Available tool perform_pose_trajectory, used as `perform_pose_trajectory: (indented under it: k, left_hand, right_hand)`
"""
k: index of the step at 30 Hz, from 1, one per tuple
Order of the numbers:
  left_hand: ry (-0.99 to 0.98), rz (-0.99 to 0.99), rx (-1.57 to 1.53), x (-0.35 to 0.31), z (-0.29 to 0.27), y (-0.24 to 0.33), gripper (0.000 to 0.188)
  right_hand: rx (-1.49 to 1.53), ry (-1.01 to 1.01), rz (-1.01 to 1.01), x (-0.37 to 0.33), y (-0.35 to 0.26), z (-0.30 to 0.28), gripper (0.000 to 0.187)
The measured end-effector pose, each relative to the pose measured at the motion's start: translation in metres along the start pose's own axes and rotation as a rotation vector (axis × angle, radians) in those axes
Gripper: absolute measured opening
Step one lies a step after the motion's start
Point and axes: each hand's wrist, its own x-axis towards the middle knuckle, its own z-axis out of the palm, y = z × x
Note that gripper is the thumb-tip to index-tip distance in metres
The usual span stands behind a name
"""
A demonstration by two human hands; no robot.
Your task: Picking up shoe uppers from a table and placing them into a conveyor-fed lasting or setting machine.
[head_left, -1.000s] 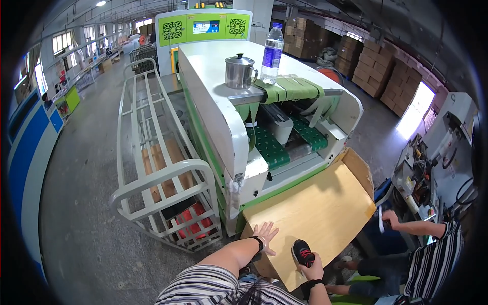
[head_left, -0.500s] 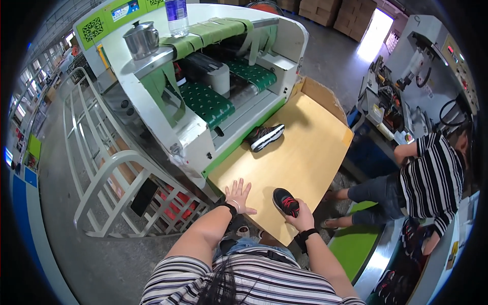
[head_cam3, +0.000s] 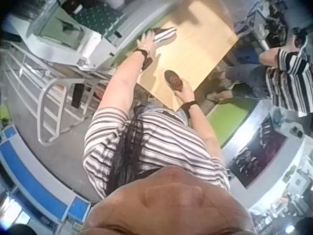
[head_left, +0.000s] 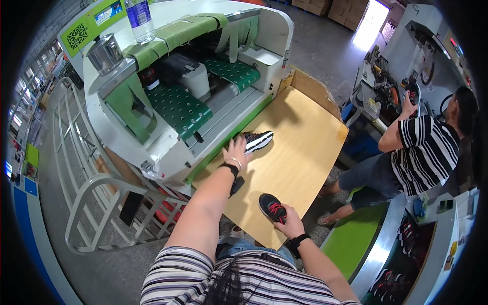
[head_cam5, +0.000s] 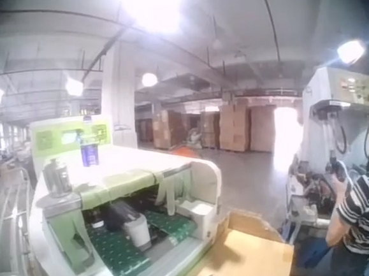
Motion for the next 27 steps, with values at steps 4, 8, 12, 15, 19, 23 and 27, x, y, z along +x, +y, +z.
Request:
perform_pose_trajectory:
  k: [4, 8, 12, 15, 19, 23, 27]
  left_hand:
    - [-0.041, 0.067, 0.127, -0.042, 0.03, 0.038, 0.109]
    - [0.139, 0.379, -0.067, -0.065, 0.037, 0.044, 0.094]
    - [-0.123, 0.062, -0.598, -0.014, 0.021, 0.04, 0.089]
    - [-0.16, -0.001, -0.512, -0.013, 0.031, 0.038, 0.072]
    - [-0.071, -0.151, -0.495, -0.095, 0.04, 0.035, 0.073]
    - [-0.261, -0.004, -0.67, -0.172, 0.074, 0.053, 0.073]
    - [-0.522, 0.196, -0.666, -0.188, 0.014, 0.046, 0.068]
  right_hand:
    - [-0.021, 0.02, 0.011, 0.001, 0.003, -0.006, 0.069]
    - [-0.007, 0.014, 0.007, -0.002, -0.001, -0.01, 0.07]
    - [0.01, 0.024, -0.055, -0.001, -0.002, 0.0, 0.069]
    - [0.14, 0.057, 0.057, -0.006, 0.0, 0.001, 0.065]
    - [0.269, 0.278, 0.269, 0.002, 0.011, 0.012, 0.07]
    - [0.165, 0.356, 0.227, 0.016, 0.02, 0.043, 0.073]
    - [0.194, 0.277, 0.115, 0.015, 0.021, 0.044, 0.073]
